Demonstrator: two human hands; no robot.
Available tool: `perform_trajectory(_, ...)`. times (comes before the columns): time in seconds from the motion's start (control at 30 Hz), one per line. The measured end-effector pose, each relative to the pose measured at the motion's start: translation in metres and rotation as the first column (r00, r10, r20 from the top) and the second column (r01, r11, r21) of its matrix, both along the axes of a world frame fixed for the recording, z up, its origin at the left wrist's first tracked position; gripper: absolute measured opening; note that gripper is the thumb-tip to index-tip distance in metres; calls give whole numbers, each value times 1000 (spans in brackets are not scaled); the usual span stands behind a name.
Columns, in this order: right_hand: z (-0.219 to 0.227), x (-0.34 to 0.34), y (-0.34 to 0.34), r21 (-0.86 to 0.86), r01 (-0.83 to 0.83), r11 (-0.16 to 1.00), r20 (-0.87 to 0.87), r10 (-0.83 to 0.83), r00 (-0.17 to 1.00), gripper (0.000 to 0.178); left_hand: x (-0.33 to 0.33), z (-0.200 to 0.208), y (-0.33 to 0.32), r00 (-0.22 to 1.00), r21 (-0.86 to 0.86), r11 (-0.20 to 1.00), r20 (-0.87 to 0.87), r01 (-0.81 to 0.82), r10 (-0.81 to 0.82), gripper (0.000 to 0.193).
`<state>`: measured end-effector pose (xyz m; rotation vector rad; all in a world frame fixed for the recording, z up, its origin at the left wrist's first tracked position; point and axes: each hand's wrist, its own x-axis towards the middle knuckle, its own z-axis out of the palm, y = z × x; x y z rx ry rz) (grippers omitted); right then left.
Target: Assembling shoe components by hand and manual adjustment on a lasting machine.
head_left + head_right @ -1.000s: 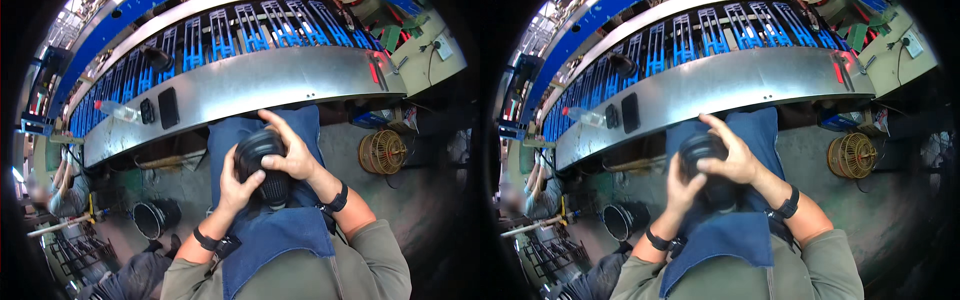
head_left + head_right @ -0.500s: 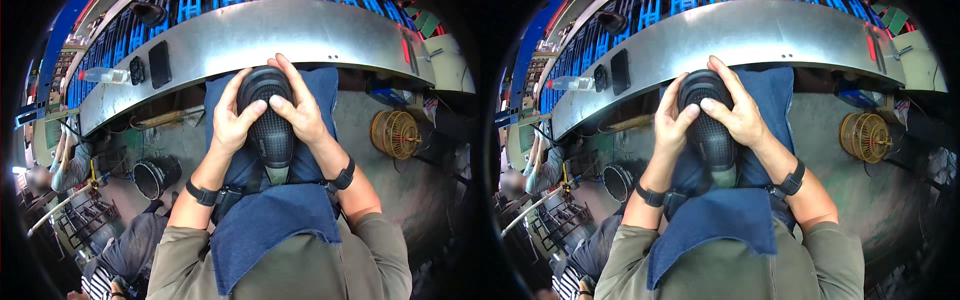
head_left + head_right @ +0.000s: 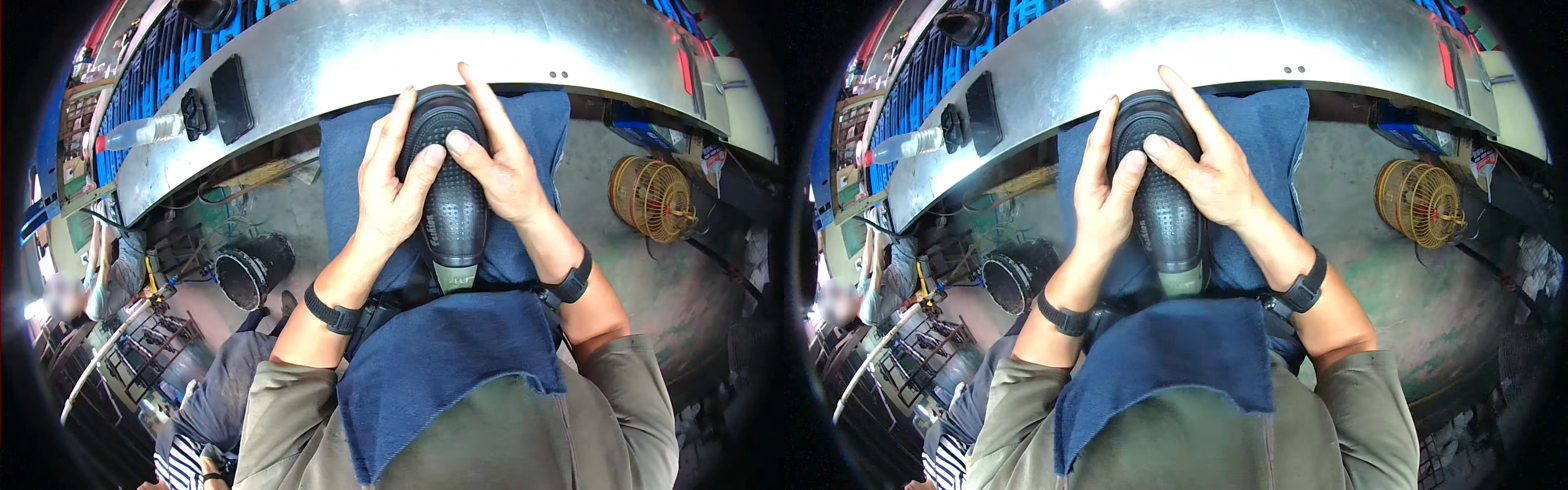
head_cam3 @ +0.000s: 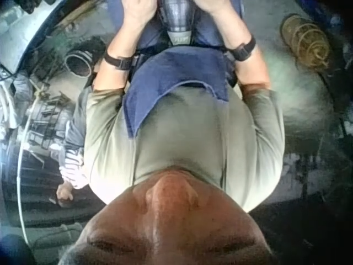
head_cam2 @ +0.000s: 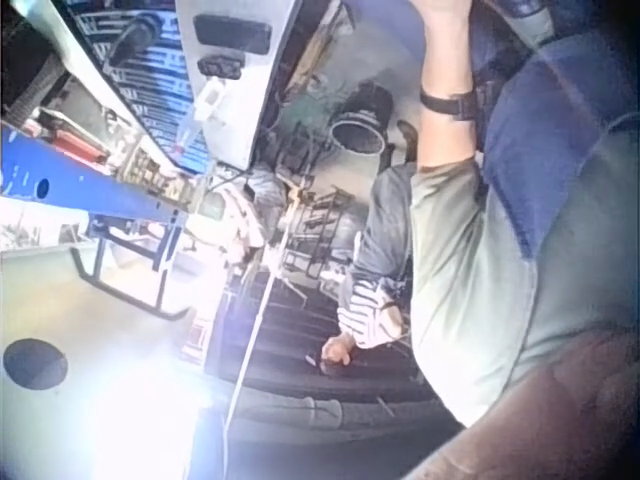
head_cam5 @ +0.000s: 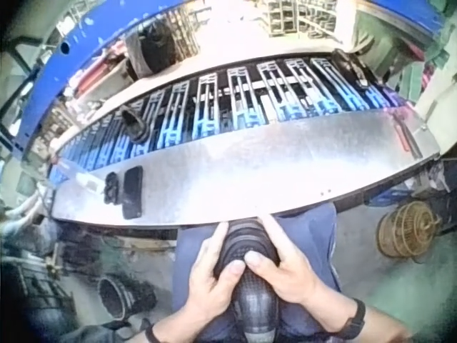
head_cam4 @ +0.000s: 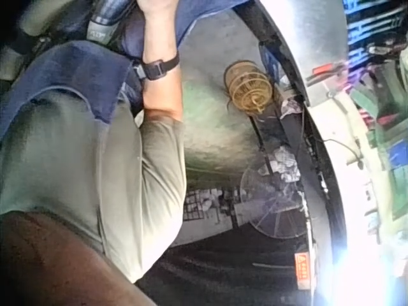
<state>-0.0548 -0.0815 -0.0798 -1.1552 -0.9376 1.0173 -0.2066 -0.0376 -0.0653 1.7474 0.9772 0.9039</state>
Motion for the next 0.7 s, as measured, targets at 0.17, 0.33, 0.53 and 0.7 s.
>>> perform_trajectory(0.17, 14, 8, -1, -92, -138, 986, -169, 121, 978, 47, 5, 2, -4, 999, 78, 996, -31, -42, 45, 53)
perform_trajectory(0.33, 7, -1, -2, -48, -103, 994, -73, 100, 992, 51, 4, -2, -14, 976, -94, 983, 134, -157, 169, 62)
perform_trajectory(0.53, 17, -13, -20, -107, -48, 993, -109, 36, 993, 67, -7, 3, -26, 986, 127, 987, -128, -93, 110, 72)
perform_trajectory(0.7, 19, -30, -59, -163, -105, 981, -102, 89, 991, 78, -22, 15, -49, 953, -330, 940, 250, -83, 172, 94)
